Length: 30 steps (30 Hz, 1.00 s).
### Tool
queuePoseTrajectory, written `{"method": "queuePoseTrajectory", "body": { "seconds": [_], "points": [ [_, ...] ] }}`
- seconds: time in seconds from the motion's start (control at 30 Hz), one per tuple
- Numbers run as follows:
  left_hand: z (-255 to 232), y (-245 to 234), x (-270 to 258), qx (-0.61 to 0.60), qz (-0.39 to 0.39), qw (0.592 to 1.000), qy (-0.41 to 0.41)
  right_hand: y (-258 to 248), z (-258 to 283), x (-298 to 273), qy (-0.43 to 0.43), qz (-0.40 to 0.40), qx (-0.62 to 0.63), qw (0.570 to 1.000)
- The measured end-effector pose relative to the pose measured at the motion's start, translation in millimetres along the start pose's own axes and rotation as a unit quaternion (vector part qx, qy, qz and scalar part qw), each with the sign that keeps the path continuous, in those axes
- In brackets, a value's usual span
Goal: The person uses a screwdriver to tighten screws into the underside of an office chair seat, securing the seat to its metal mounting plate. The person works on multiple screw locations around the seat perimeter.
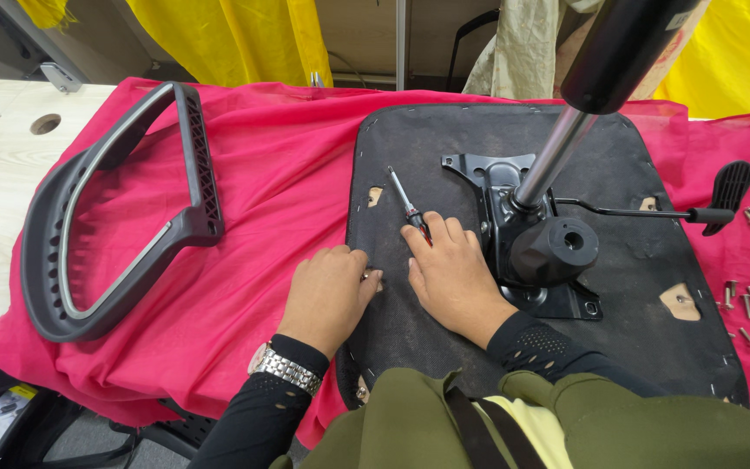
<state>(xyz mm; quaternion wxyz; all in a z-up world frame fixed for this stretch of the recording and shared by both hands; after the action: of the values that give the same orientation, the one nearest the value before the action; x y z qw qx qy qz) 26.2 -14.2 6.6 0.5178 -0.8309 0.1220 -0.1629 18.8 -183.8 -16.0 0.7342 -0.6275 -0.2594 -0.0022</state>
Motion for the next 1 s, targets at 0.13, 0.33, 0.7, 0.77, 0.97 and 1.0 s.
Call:
{"method": "queuePoseTrajectory", "body": {
  "seconds": [0.13,0.33,0.7,0.77,0.97,1.0],
  "points": [
    [0,-5,1,-0.024,0.022,0.999,-0.028,0,0,-1,-0.002,-0.007,0.000,1.000],
    [-1,-11,-2,-0.090,0.002,0.994,0.064,0,0,-1,-0.002,0.001,0.001,1.000],
    [-2,-13,0,-0.065,-0.078,0.995,0.018,2,-1,-1,-0.001,0.011,0.000,1.000],
    [-2,-19,1,-0.091,-0.094,0.991,0.019,1,-2,0,0.002,0.019,0.005,1.000],
    [-8,-24,1,-0.250,-0.083,0.964,-0.020,-18,-2,4,0.004,0.005,0.108,0.994],
    [-10,-24,0,-0.268,-0.078,0.960,-0.023,-24,-1,4,0.007,-0.009,0.126,0.992]
  ]
}}
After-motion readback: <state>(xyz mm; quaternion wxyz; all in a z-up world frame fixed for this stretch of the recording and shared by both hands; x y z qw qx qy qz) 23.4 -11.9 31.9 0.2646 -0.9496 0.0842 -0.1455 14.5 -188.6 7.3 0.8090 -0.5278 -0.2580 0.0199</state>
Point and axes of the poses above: each hand's wrist, its own x-axis towards the middle knuckle, its own y-axis out of the palm, z = x × y, the point moved 3 cm from there along x, towards the middle knuckle, and after that the axes turned 7 degrees about -x, right-handed, at the moved point
